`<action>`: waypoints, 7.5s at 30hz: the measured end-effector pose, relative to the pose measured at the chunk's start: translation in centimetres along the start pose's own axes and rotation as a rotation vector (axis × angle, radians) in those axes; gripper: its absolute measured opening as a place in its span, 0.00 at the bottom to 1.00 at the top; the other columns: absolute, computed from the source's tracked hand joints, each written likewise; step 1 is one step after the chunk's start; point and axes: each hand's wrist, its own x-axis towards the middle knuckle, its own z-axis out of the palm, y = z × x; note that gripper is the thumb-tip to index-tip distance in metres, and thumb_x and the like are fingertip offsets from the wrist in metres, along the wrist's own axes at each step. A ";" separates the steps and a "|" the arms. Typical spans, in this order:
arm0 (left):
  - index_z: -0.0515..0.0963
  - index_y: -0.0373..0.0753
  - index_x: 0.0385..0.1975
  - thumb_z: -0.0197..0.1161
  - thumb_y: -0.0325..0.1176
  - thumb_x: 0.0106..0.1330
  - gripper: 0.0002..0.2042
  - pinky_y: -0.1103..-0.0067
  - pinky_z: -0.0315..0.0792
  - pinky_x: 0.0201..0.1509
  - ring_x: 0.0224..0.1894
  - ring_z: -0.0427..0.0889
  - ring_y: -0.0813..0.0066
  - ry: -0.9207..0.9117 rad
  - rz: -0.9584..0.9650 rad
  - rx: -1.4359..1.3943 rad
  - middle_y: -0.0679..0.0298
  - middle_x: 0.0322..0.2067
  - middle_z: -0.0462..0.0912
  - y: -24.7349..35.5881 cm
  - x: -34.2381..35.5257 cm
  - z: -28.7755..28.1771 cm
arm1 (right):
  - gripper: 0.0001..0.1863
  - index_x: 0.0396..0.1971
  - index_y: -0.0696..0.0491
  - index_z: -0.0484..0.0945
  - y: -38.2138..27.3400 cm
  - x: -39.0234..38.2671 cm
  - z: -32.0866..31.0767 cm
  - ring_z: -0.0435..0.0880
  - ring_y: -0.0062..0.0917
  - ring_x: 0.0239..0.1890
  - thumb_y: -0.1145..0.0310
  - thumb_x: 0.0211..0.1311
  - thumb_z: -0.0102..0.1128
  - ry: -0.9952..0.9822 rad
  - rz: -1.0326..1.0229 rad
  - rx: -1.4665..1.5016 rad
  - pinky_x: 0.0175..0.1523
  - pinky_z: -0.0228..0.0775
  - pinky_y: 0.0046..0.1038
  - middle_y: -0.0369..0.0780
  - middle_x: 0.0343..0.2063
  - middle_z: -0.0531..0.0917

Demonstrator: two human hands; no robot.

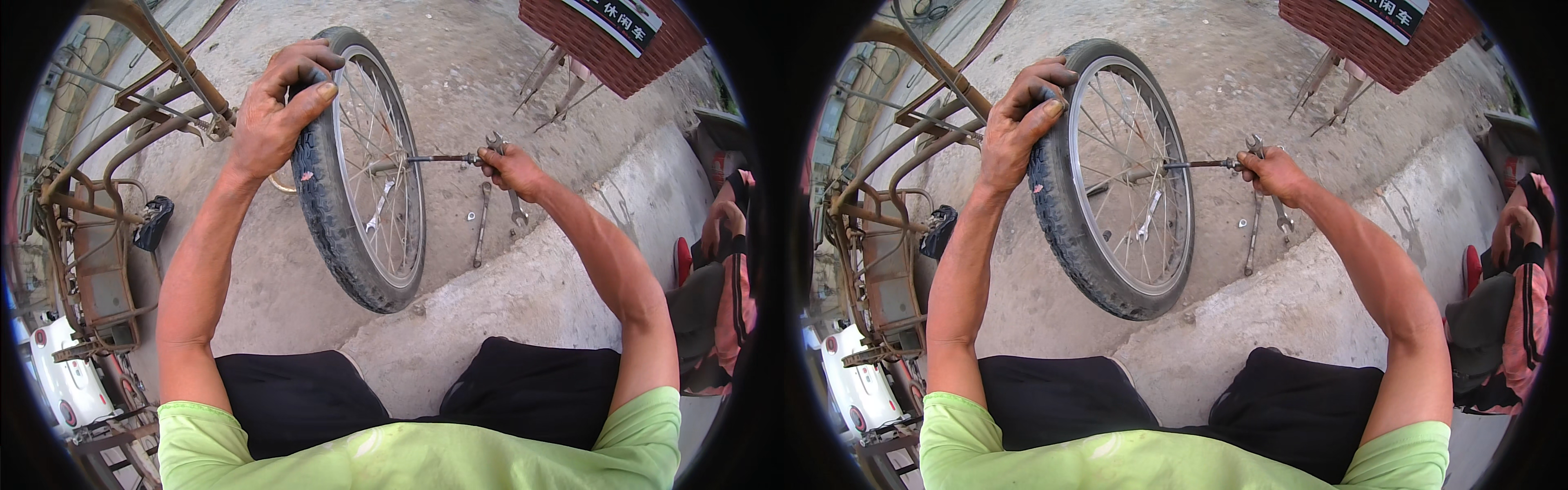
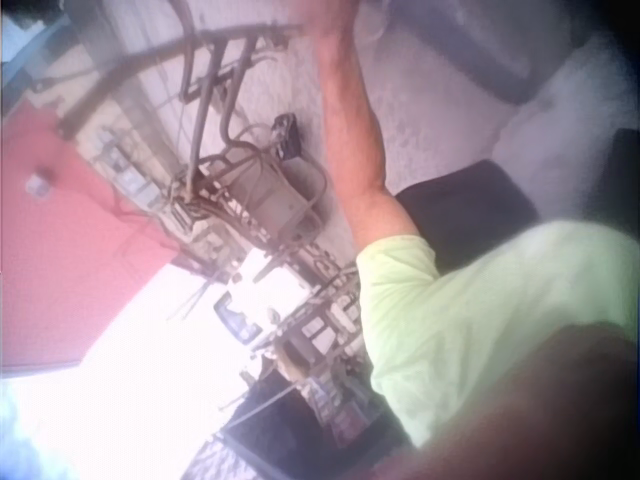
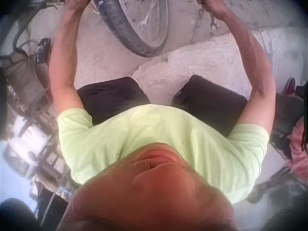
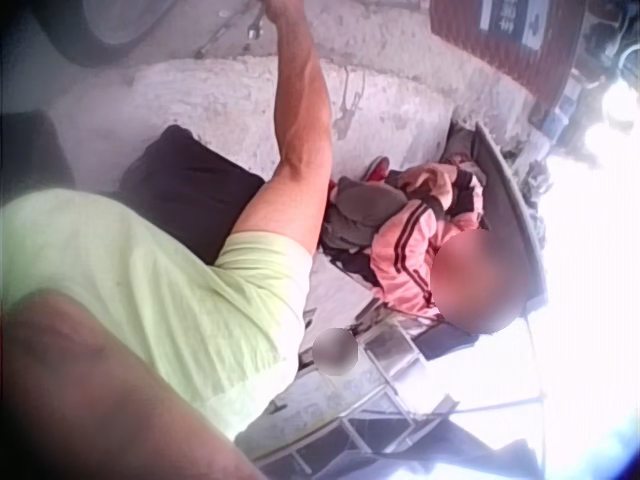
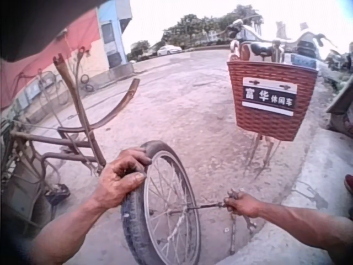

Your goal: The person uses a wrench to loosen and remove the axle nut from a bicycle wheel. After removing the axle, the wheel is placed on the ground. The person then stands and walks into a cluttered workshop area.

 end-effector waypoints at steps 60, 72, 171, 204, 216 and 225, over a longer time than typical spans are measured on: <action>0.81 0.37 0.37 0.58 0.45 0.69 0.15 0.59 0.59 0.73 0.72 0.66 0.54 -0.031 0.083 0.076 0.57 0.54 0.81 1.4 0.2 1.1 | 0.11 0.27 0.57 0.89 9.9 4.6 -4.5 0.85 0.29 0.25 0.63 0.54 0.70 0.310 0.231 -0.109 0.33 0.75 0.34 0.45 0.27 0.88; 0.81 0.38 0.38 0.58 0.43 0.69 0.14 0.60 0.59 0.74 0.73 0.66 0.55 -0.017 0.085 0.058 0.58 0.55 0.81 0.5 -0.1 0.7 | 0.12 0.31 0.60 0.89 10.6 4.9 -4.6 0.86 0.31 0.27 0.66 0.54 0.71 0.324 0.219 -0.369 0.32 0.76 0.34 0.47 0.31 0.90; 0.63 0.38 0.73 0.68 0.42 0.55 0.42 0.72 0.82 0.60 0.51 0.88 0.58 0.122 -0.548 -0.302 0.48 0.59 0.77 -0.8 -4.9 -3.2 | 0.11 0.37 0.55 0.80 0.4 -1.9 3.0 0.67 0.14 0.20 0.63 0.75 0.61 -0.046 0.055 0.089 0.23 0.54 0.21 0.34 0.27 0.82; 0.68 0.26 0.61 0.73 0.34 0.51 0.36 0.78 0.82 0.36 0.30 0.86 0.73 0.193 -0.640 -0.128 0.58 0.34 0.83 9.7 -4.6 -3.5 | 0.12 0.35 0.58 0.86 3.2 -1.6 -6.9 0.85 0.21 0.33 0.64 0.67 0.64 0.288 -0.052 -0.488 0.41 0.75 0.28 0.37 0.29 0.89; 0.62 0.47 0.74 0.67 0.22 0.55 0.42 0.63 0.73 0.44 0.41 0.79 0.55 -0.387 0.112 0.749 0.55 0.40 0.76 -1.8 -12.1 13.7 | 0.13 0.25 0.56 0.86 5.2 -1.5 -11.9 0.77 0.20 0.25 0.63 0.62 0.63 0.433 -0.021 -0.620 0.32 0.68 0.30 0.35 0.22 0.85; 0.62 0.51 0.75 0.60 0.24 0.61 0.38 0.63 0.72 0.47 0.45 0.78 0.58 -0.654 -0.022 0.647 0.57 0.40 0.76 -5.6 -19.3 20.2 | 0.13 0.24 0.57 0.86 5.8 -4.9 -13.7 0.82 0.23 0.28 0.63 0.61 0.63 0.469 0.041 -0.684 0.37 0.72 0.30 0.38 0.23 0.86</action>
